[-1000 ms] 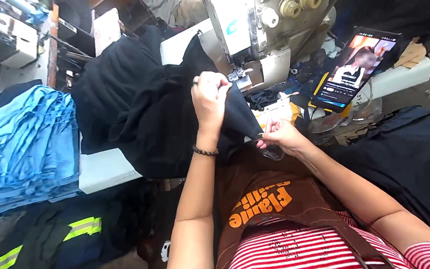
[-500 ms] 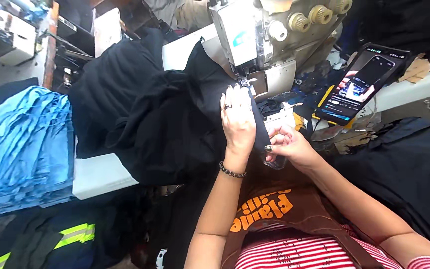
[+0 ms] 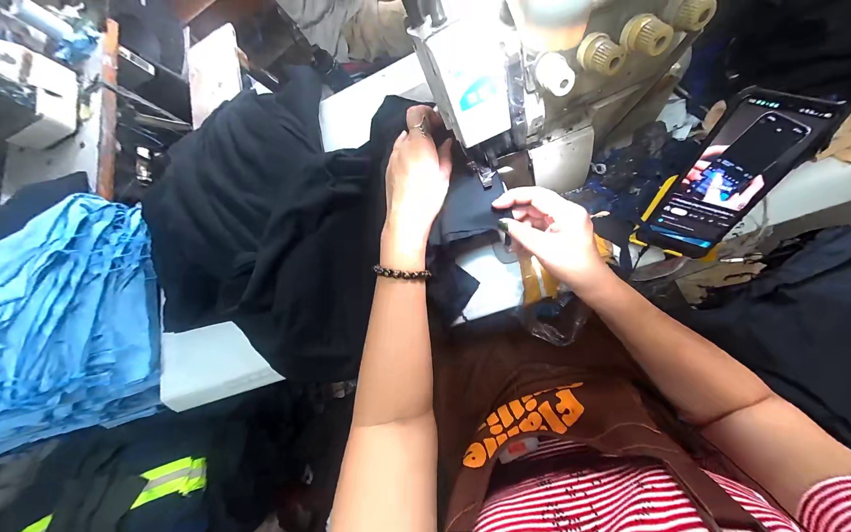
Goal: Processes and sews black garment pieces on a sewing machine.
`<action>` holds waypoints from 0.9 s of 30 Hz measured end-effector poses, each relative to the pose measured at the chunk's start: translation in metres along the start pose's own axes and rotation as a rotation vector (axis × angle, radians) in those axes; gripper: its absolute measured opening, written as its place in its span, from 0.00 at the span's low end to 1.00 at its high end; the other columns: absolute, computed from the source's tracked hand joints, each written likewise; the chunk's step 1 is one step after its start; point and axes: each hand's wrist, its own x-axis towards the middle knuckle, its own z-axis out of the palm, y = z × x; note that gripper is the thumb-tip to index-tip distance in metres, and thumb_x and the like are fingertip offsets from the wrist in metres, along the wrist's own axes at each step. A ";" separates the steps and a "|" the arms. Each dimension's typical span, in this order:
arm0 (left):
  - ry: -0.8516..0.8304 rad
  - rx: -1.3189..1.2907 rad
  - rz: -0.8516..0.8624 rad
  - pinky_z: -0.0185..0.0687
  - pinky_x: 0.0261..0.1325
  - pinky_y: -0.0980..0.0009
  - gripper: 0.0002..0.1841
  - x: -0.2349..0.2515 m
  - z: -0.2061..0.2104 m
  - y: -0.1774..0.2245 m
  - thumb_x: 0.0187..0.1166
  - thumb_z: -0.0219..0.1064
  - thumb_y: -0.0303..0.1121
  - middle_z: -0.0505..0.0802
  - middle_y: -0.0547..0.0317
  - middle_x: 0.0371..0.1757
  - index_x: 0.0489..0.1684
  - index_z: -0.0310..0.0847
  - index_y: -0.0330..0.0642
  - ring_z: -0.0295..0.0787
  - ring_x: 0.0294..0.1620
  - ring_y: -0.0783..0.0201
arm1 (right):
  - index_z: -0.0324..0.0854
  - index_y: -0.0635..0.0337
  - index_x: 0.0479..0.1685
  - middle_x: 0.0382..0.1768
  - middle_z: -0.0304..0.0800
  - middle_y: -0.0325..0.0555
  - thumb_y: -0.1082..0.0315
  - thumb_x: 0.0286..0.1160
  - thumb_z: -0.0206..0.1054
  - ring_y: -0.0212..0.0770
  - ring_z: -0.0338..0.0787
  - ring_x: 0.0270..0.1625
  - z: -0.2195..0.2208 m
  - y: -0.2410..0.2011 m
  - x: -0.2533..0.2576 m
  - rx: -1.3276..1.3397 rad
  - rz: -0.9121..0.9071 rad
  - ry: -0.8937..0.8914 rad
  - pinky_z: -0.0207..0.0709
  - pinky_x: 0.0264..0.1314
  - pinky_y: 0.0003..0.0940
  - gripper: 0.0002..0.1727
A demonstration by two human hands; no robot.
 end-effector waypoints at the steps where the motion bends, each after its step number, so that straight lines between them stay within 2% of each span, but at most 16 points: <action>1: 0.005 0.034 0.001 0.75 0.74 0.44 0.22 0.009 0.000 -0.003 0.88 0.60 0.37 0.90 0.40 0.63 0.77 0.70 0.40 0.86 0.70 0.41 | 0.87 0.58 0.61 0.39 0.94 0.42 0.75 0.80 0.66 0.31 0.91 0.28 0.002 0.000 0.004 -0.066 -0.032 0.028 0.88 0.28 0.27 0.14; 4: 0.062 0.059 -0.010 0.74 0.74 0.40 0.22 0.035 0.001 -0.019 0.89 0.57 0.35 0.88 0.35 0.67 0.77 0.72 0.36 0.84 0.70 0.37 | 0.88 0.59 0.62 0.34 0.93 0.42 0.73 0.85 0.61 0.29 0.87 0.26 0.009 0.006 0.007 -0.149 -0.097 0.085 0.85 0.30 0.27 0.15; 6: 0.114 0.062 -0.057 0.74 0.76 0.38 0.23 0.049 0.003 -0.033 0.88 0.57 0.36 0.85 0.31 0.71 0.76 0.73 0.32 0.82 0.73 0.35 | 0.87 0.58 0.65 0.42 0.95 0.44 0.73 0.85 0.60 0.31 0.89 0.29 0.012 0.009 0.004 -0.211 -0.135 0.092 0.87 0.33 0.30 0.16; 8: 0.152 0.007 -0.113 0.70 0.80 0.41 0.22 0.047 0.002 -0.047 0.89 0.55 0.35 0.83 0.31 0.74 0.74 0.76 0.29 0.79 0.76 0.36 | 0.88 0.56 0.66 0.54 0.96 0.44 0.73 0.85 0.60 0.33 0.93 0.39 0.011 0.010 0.003 -0.291 -0.178 0.079 0.89 0.46 0.34 0.17; 10: 0.259 -0.029 -0.148 0.69 0.81 0.44 0.22 0.019 0.000 -0.059 0.91 0.51 0.34 0.84 0.31 0.73 0.72 0.78 0.27 0.79 0.77 0.38 | 0.91 0.56 0.61 0.53 0.96 0.45 0.72 0.83 0.62 0.37 0.95 0.48 0.011 0.004 0.005 -0.351 -0.235 0.067 0.88 0.55 0.38 0.15; 12: 0.510 -0.132 -0.098 0.67 0.84 0.58 0.22 -0.030 -0.001 -0.065 0.94 0.46 0.35 0.83 0.36 0.75 0.74 0.74 0.27 0.78 0.79 0.50 | 0.92 0.60 0.54 0.49 0.97 0.47 0.72 0.81 0.66 0.39 0.95 0.52 0.018 -0.005 0.014 -0.331 -0.340 0.095 0.88 0.60 0.37 0.12; 13: 0.695 -0.218 -0.023 0.71 0.81 0.64 0.21 -0.054 0.000 -0.066 0.94 0.47 0.34 0.84 0.40 0.72 0.73 0.73 0.26 0.79 0.76 0.57 | 0.91 0.62 0.56 0.53 0.96 0.49 0.72 0.80 0.67 0.40 0.94 0.58 0.023 -0.010 0.020 -0.322 -0.389 0.096 0.86 0.65 0.37 0.12; 15: 0.965 -0.386 0.153 0.73 0.76 0.68 0.16 -0.095 -0.003 -0.059 0.92 0.49 0.27 0.84 0.44 0.64 0.66 0.73 0.23 0.80 0.70 0.62 | 0.82 0.62 0.73 0.68 0.89 0.52 0.69 0.80 0.69 0.45 0.89 0.70 0.033 -0.025 0.031 -0.409 -0.405 0.013 0.83 0.72 0.41 0.22; 16: 1.018 -0.403 0.224 0.73 0.74 0.69 0.13 -0.113 -0.007 -0.057 0.90 0.49 0.24 0.84 0.47 0.61 0.62 0.74 0.23 0.79 0.68 0.64 | 0.77 0.60 0.78 0.71 0.86 0.52 0.66 0.80 0.69 0.47 0.88 0.70 0.038 -0.031 0.036 -0.461 -0.376 -0.047 0.84 0.70 0.43 0.26; 17: 1.034 -0.383 0.282 0.73 0.72 0.70 0.12 -0.126 -0.011 -0.058 0.89 0.50 0.23 0.83 0.49 0.57 0.58 0.75 0.25 0.79 0.65 0.65 | 0.77 0.61 0.78 0.68 0.87 0.54 0.65 0.80 0.70 0.49 0.90 0.66 0.043 -0.034 0.039 -0.483 -0.359 -0.102 0.85 0.65 0.45 0.27; 19: 0.947 -0.320 0.358 0.75 0.71 0.70 0.11 -0.138 -0.022 -0.073 0.89 0.53 0.25 0.85 0.48 0.55 0.55 0.78 0.25 0.81 0.64 0.65 | 0.88 0.62 0.57 0.47 0.91 0.53 0.66 0.80 0.69 0.49 0.93 0.50 0.049 -0.030 0.039 -0.483 -0.397 -0.165 0.88 0.50 0.45 0.13; 21: 0.744 -0.307 0.288 0.76 0.73 0.66 0.18 -0.133 -0.036 -0.102 0.91 0.54 0.33 0.85 0.41 0.64 0.64 0.77 0.24 0.82 0.67 0.61 | 0.90 0.63 0.43 0.38 0.89 0.51 0.65 0.81 0.68 0.48 0.92 0.43 0.044 -0.026 0.027 -0.509 -0.422 -0.211 0.87 0.44 0.44 0.10; 23: 0.567 -0.201 0.039 0.72 0.77 0.59 0.27 -0.120 -0.046 -0.132 0.89 0.58 0.42 0.78 0.33 0.76 0.75 0.70 0.26 0.76 0.75 0.50 | 0.89 0.64 0.42 0.40 0.90 0.53 0.63 0.82 0.67 0.49 0.93 0.45 0.028 -0.014 0.014 -0.574 -0.404 -0.233 0.88 0.46 0.47 0.12; 24: 0.493 -0.108 -0.116 0.67 0.81 0.49 0.34 -0.111 -0.047 -0.144 0.85 0.64 0.46 0.72 0.28 0.81 0.81 0.65 0.26 0.71 0.81 0.40 | 0.88 0.66 0.43 0.42 0.90 0.55 0.64 0.83 0.67 0.51 0.93 0.47 0.017 -0.007 0.009 -0.614 -0.388 -0.228 0.88 0.48 0.49 0.12; 26: 0.378 0.088 -0.345 0.59 0.80 0.30 0.47 -0.094 -0.038 -0.163 0.74 0.74 0.53 0.68 0.20 0.83 0.87 0.59 0.29 0.64 0.83 0.23 | 0.88 0.66 0.44 0.44 0.90 0.56 0.65 0.84 0.65 0.53 0.93 0.47 -0.003 0.006 0.007 -0.703 -0.350 -0.173 0.88 0.49 0.50 0.12; 27: 0.346 0.161 -0.401 0.57 0.77 0.25 0.47 -0.087 -0.031 -0.169 0.72 0.77 0.52 0.70 0.19 0.80 0.86 0.62 0.30 0.65 0.80 0.20 | 0.88 0.67 0.45 0.44 0.89 0.58 0.67 0.84 0.65 0.55 0.93 0.47 -0.010 0.007 0.008 -0.732 -0.313 -0.146 0.88 0.49 0.51 0.11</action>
